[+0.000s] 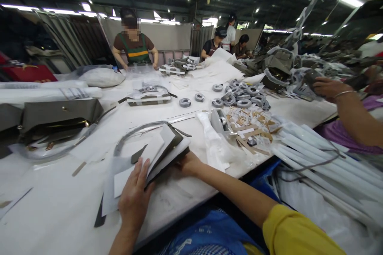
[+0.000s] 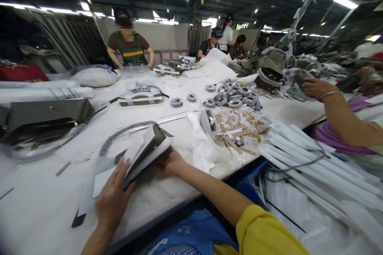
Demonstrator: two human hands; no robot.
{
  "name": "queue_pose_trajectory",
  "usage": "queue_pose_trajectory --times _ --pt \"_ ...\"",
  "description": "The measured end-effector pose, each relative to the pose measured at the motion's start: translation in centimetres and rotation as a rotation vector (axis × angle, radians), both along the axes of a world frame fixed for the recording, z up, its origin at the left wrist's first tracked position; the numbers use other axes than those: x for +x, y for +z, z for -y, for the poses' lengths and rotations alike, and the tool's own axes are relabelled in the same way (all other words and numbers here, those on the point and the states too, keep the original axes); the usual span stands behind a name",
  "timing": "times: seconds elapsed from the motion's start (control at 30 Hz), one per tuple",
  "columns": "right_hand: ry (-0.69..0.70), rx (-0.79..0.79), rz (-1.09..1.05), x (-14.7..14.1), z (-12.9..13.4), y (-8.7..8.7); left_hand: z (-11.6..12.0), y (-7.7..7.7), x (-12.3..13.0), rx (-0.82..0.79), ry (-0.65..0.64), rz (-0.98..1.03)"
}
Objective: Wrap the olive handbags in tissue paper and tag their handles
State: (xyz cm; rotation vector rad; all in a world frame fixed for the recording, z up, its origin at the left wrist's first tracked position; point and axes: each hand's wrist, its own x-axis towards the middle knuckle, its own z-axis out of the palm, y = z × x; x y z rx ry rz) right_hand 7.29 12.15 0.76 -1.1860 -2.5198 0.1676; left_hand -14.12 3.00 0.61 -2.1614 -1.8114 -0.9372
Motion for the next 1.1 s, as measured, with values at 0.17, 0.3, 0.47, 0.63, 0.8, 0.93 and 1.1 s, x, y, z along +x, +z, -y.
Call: queue_pose_trajectory --times 0.17,0.3,0.47,0.63,0.8,0.93,1.1 --pt "0.001 -0.066 0.094 6.3 4.0 -0.2 -0.3 0.3 -0.4 0.01 0.005 0.006" --pt "-0.079 -0.109 0.13 11.1 4.7 1.9 -0.4 0.6 -0.4 0.008 0.0 -0.011" --pt "-0.026 -0.055 -0.011 9.7 6.2 3.7 -0.3 0.7 -0.2 0.021 0.009 -0.024" --pt "0.314 -0.177 -0.035 3.6 8.5 0.8 0.0 0.5 -0.4 0.028 -0.037 -0.124" --pt "0.19 -0.189 -0.033 2.6 10.4 -0.9 1.0 0.0 -0.7 0.06 -0.093 -0.306" --pt "0.178 -0.106 -0.125 3.6 11.3 2.7 1.7 -0.5 -0.6 0.069 -0.122 -0.405" --pt "0.318 0.138 -0.069 2.8 7.1 7.0 1.5 -0.9 -1.0 0.092 -0.169 -0.411"
